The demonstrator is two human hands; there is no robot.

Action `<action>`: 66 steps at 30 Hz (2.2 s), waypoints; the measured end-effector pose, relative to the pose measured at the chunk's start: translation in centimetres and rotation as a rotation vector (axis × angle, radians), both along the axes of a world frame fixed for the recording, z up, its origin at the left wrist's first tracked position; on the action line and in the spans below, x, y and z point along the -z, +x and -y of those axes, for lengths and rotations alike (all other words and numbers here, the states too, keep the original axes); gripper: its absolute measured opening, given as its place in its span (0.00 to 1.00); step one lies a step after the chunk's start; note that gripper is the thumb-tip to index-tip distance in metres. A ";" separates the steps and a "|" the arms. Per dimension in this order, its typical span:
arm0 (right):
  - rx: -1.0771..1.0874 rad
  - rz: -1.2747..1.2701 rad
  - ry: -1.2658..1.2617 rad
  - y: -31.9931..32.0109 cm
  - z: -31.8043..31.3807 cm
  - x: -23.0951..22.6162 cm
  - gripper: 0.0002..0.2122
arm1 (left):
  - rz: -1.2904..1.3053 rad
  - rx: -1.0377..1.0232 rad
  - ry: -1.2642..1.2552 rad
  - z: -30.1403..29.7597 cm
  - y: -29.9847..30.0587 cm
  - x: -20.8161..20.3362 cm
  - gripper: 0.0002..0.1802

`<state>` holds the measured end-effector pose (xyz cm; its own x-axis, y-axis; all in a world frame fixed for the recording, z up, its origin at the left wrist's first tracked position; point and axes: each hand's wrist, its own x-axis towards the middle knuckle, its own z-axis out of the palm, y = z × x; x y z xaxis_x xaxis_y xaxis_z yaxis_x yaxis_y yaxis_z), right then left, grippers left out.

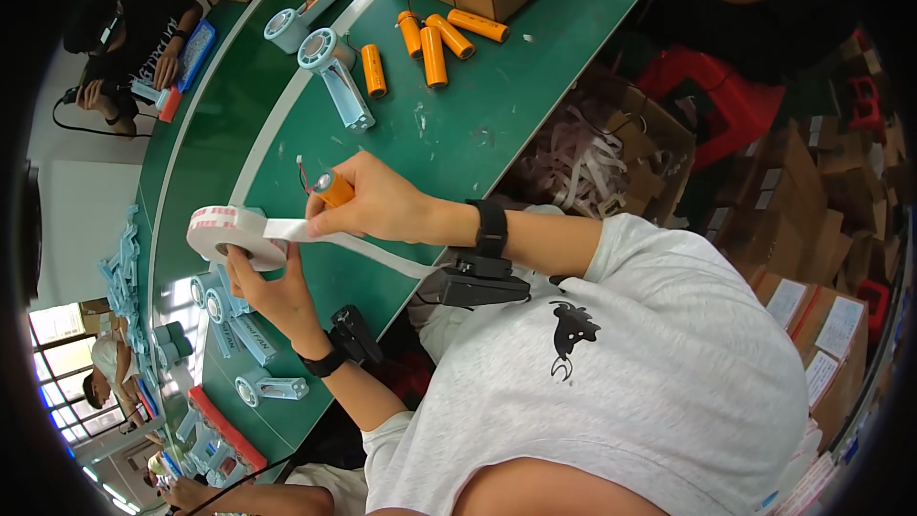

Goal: Apply adhesive tape to small orange cylinders and assemble them into blue circular housing components on a production line.

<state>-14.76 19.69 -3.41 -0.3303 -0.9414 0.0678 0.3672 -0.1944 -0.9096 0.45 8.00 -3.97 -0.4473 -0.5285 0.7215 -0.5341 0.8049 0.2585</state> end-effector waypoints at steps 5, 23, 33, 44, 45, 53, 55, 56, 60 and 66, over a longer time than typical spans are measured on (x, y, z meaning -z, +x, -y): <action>-0.166 -0.579 0.033 -2.2 -2.9 -1.1 0.09 | -0.230 0.015 0.358 1.3 -0.1 -1.9 0.36; 0.097 -0.325 -0.293 -0.5 2.9 -1.6 0.13 | 0.088 0.186 -0.170 0.4 -0.3 -0.5 0.32; 0.425 0.399 -0.501 2.0 4.7 -2.8 0.07 | -0.174 -0.032 0.047 -3.1 -3.7 -0.3 0.25; 0.789 0.324 -0.567 -4.0 7.2 -4.0 0.09 | -0.011 -0.209 0.056 -6.3 1.6 -0.2 0.27; 0.871 0.375 -0.654 -8.4 6.3 -4.7 0.10 | -0.015 -0.192 0.060 -5.6 3.1 1.4 0.27; 0.124 0.130 -0.691 -12.3 -0.3 -2.3 0.11 | 0.505 -0.106 0.328 -1.7 6.4 -4.2 0.17; -0.001 0.066 -0.545 -11.5 -1.3 -1.3 0.12 | 0.500 -0.072 0.145 -1.7 2.5 -7.5 0.17; 0.013 0.060 -0.538 -11.4 -1.7 -1.1 0.12 | 0.588 0.075 -0.072 -1.2 -0.5 -8.8 0.19; 0.253 -0.437 -0.317 -12.1 -2.7 -1.0 0.17 | 0.857 0.230 0.110 0.8 -2.2 -7.8 0.22; 0.341 -0.611 -0.163 -12.7 -5.0 0.5 0.19 | 0.800 0.277 0.670 2.3 0.0 -8.0 0.28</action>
<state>-27.43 24.69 -3.88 -0.4625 -0.7545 0.4656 -0.3043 -0.3582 -0.8827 0.50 5.74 4.05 -0.8254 -0.5148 -0.2315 -0.5645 0.7485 0.3479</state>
